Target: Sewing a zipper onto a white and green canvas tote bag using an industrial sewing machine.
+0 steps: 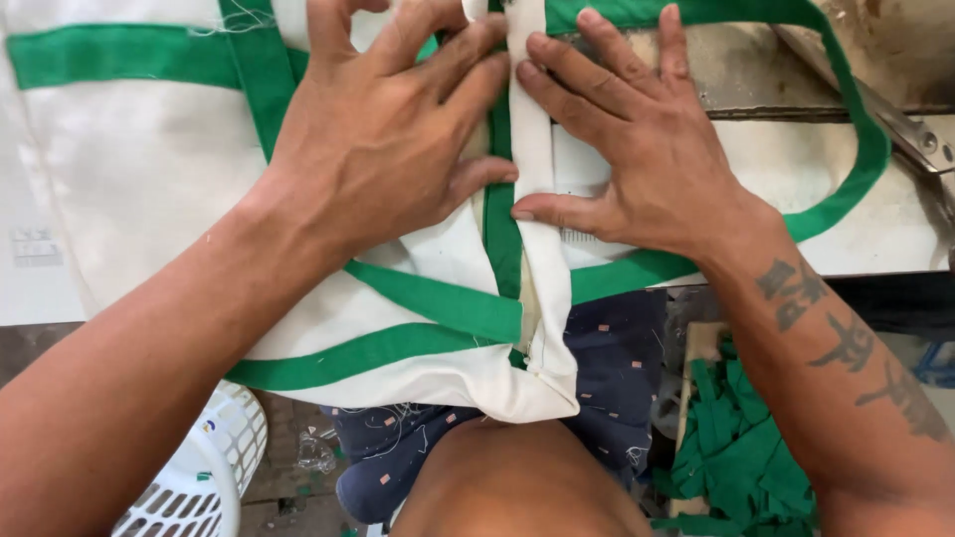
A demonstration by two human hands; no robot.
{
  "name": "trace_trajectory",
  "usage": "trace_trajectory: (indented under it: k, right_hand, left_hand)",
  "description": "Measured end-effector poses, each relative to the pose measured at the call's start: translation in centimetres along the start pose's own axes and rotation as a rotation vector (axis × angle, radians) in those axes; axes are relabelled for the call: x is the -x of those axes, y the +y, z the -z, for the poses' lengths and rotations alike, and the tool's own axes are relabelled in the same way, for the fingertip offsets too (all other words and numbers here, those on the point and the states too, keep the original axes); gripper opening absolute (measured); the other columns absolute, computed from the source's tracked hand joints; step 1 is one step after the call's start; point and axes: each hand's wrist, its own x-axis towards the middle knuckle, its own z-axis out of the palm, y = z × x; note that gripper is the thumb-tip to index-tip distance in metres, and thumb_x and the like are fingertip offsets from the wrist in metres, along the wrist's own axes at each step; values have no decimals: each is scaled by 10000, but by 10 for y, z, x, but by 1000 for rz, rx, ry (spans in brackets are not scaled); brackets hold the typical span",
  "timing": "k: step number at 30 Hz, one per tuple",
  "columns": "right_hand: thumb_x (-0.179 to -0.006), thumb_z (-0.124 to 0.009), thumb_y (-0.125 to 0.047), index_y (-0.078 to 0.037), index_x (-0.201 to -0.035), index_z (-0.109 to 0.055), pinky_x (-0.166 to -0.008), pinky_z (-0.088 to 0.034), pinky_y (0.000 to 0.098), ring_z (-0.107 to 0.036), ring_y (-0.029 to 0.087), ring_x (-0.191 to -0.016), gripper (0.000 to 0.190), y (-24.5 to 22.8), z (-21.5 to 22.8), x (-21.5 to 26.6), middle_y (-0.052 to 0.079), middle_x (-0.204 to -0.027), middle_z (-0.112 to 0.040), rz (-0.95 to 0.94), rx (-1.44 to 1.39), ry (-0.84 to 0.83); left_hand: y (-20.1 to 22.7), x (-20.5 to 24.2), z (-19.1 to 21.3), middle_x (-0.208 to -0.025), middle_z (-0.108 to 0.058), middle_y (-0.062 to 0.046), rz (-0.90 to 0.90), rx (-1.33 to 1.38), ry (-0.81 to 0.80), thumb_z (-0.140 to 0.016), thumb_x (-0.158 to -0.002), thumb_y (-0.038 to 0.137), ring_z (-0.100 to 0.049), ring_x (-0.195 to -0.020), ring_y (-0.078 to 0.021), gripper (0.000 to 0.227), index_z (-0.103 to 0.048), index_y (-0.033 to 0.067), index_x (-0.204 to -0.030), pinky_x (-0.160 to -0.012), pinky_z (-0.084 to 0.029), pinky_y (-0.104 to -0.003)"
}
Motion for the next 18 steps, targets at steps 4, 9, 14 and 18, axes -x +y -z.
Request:
trace_trajectory:
  k: [4, 9, 14, 18]
  right_hand:
    - [-1147, -765, -725, -147, -1785, -357, -1324, -27, 786, -225, 421, -1707, 952, 2, -2, 0, 119, -1833, -323, 27, 37, -15]
    - [-1134, -688, -764, -121, -1788, -332, -1354, -27, 760, -204, 440, -1715, 985, -3, 1, -2, 130, -1840, -304, -10, 37, -26]
    - [-1115, -733, -768, -188, -1793, -361, -1313, 15, 817, -184, 401, -1725, 967, -2, 0, 0, 56, -1843, -280, -48, 32, -47]
    - [-1109, -762, -753, -205, -1786, -378, -1287, 3, 872, -246, 462, -1727, 952, -2, 1, 1, 57, -1838, -293, -45, 35, -55]
  left_hand:
    - [2, 9, -4, -1493, -683, 42, 49, -124, -32, -700, -1201, 838, -560, -1375, -210, 671, -777, 210, -1427, -986, -388, -468]
    - [3, 10, -6, -1516, -662, 41, 53, -145, -22, -642, -1216, 888, -510, -1365, -197, 749, -765, 192, -1463, -936, -388, -422]
    - [2, 9, -9, -1517, -668, 15, 47, -44, -23, -749, -1128, 873, -561, -1353, -229, 762, -710, 215, -1512, -991, -436, -441]
    - [3, 13, -11, -1569, -656, -51, 29, 3, -2, -783, -1193, 793, -566, -1381, -304, 625, -758, 256, -1511, -1045, -467, -522]
